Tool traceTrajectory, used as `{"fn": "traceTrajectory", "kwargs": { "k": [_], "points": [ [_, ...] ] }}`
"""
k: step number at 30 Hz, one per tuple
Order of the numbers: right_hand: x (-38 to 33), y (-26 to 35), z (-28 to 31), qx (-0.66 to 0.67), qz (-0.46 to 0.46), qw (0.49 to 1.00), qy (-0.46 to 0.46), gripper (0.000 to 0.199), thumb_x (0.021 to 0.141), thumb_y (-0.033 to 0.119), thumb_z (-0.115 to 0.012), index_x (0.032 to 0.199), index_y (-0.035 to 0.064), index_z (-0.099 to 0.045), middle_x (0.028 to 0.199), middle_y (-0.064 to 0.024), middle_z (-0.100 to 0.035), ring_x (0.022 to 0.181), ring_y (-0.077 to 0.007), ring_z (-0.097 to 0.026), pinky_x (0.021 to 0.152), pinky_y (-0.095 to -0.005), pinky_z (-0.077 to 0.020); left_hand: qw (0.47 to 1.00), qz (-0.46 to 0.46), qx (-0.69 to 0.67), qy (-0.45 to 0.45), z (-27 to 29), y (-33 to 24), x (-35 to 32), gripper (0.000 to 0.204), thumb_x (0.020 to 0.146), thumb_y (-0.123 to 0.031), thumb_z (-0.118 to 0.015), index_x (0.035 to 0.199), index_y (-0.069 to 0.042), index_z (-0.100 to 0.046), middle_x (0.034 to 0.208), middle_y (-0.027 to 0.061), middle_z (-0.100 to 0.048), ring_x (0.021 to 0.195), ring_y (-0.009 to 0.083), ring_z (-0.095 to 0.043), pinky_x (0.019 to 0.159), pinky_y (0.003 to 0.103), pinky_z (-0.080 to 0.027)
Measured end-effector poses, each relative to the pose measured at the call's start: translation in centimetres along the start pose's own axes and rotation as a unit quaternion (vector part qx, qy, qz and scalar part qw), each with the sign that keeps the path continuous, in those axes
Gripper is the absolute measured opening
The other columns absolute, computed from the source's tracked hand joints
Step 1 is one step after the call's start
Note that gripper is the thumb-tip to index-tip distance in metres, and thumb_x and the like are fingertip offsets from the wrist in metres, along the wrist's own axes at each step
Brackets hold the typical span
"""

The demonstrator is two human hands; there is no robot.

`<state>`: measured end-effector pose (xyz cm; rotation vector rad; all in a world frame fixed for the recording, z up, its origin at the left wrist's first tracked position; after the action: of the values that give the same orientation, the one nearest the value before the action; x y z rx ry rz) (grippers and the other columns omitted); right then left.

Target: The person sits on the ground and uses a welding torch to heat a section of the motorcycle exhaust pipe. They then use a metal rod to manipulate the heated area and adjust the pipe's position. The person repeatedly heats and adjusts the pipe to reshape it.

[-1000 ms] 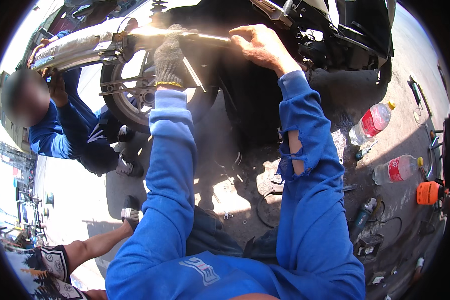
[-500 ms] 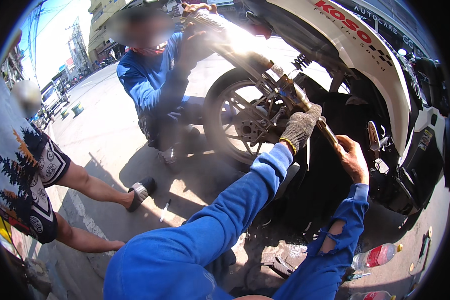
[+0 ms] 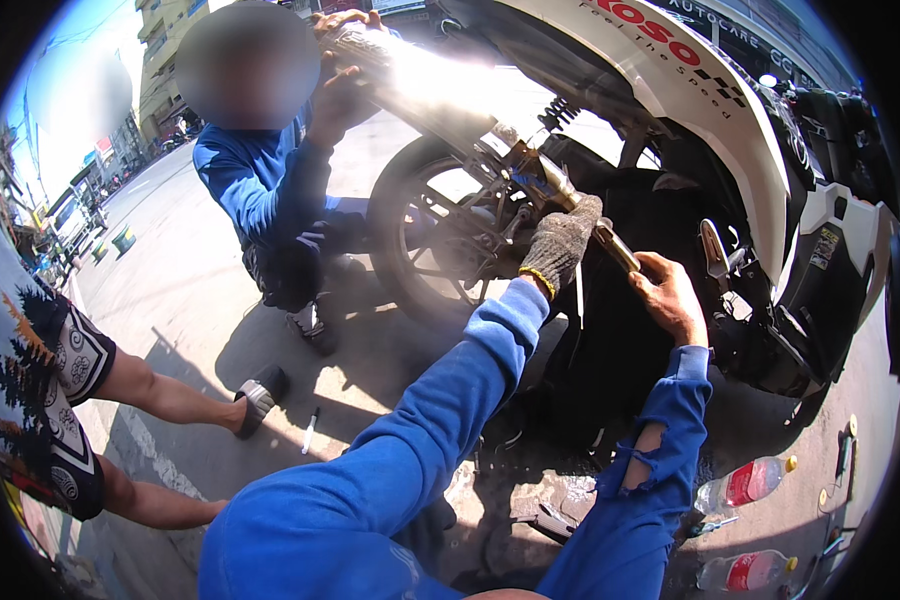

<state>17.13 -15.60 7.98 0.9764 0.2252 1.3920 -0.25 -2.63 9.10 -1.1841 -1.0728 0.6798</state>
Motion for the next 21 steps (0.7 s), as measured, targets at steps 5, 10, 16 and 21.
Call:
{"fn": "traceTrajectory", "kwargs": {
  "k": [5, 10, 16, 21],
  "points": [
    [-0.1, 0.5, 0.1, -0.041, 0.001, 0.999, -0.006, 0.034, 0.092, 0.02, -0.072, 0.124, 0.0086, -0.071, 0.112, -0.0142, -0.076, 0.107, -0.029, -0.073, 0.097, -0.0395, -0.0535, 0.997, 0.009, -0.069, 0.015, -0.1, -0.2, -0.4, 0.054, 0.096, -0.054, -0.065, 0.104, -0.002, -0.076, 0.097, 0.0076, -0.076, 0.09, 0.0181, -0.066, 0.084, 0.033, -0.05],
    [-0.2, 0.4, -0.2, -0.057, 0.006, 0.998, -0.017, 0.032, 0.093, 0.019, -0.072, 0.123, 0.0091, -0.07, 0.107, -0.0145, -0.076, 0.101, -0.0285, -0.073, 0.093, -0.0399, -0.054, 0.998, 0.014, 0.048, -0.031, 0.3, 0.1, 0.1, 0.065, 0.094, -0.059, -0.062, 0.109, 0.004, -0.073, 0.105, 0.0198, -0.074, 0.099, 0.0275, -0.068, 0.091, 0.038, -0.05],
    [-0.4, -0.7, 0.0, -0.023, -0.001, 1.0, 0.0, 0.064, 0.089, 0.019, -0.078, 0.145, 0.0021, -0.054, 0.139, -0.0178, -0.064, 0.13, -0.0288, -0.061, 0.114, -0.0367, -0.0432, 0.99, -0.125, 0.066, 0.025, 0.7, 1.5, 2.5, 0.05, 0.104, -0.051, -0.05, 0.121, -0.01, -0.071, 0.108, 0.0268, -0.072, 0.109, 0.0389, -0.068, 0.094, 0.044, -0.05],
    [-1.5, -1.3, 2.1, -0.146, 0.029, 0.987, -0.059, 0.069, 0.085, 0.027, -0.081, 0.145, 0.0048, -0.057, 0.139, -0.0198, -0.064, 0.121, -0.0325, -0.067, 0.108, -0.0385, -0.0502, 0.901, -0.336, 0.274, 0.025, 1.7, 2.8, 3.3, 0.031, 0.104, -0.021, -0.051, 0.13, -0.009, -0.064, 0.115, 0.0169, -0.074, 0.105, 0.0323, -0.073, 0.092, 0.041, -0.058]
  ]
}}
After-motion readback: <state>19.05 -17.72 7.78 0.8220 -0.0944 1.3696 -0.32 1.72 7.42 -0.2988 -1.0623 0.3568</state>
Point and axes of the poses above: each hand's wrist, its own x-axis towards the middle knuckle, its own z-axis out of the back of the hand, y = z × x, the point moved 2 cm from there along x, towards the middle knuckle
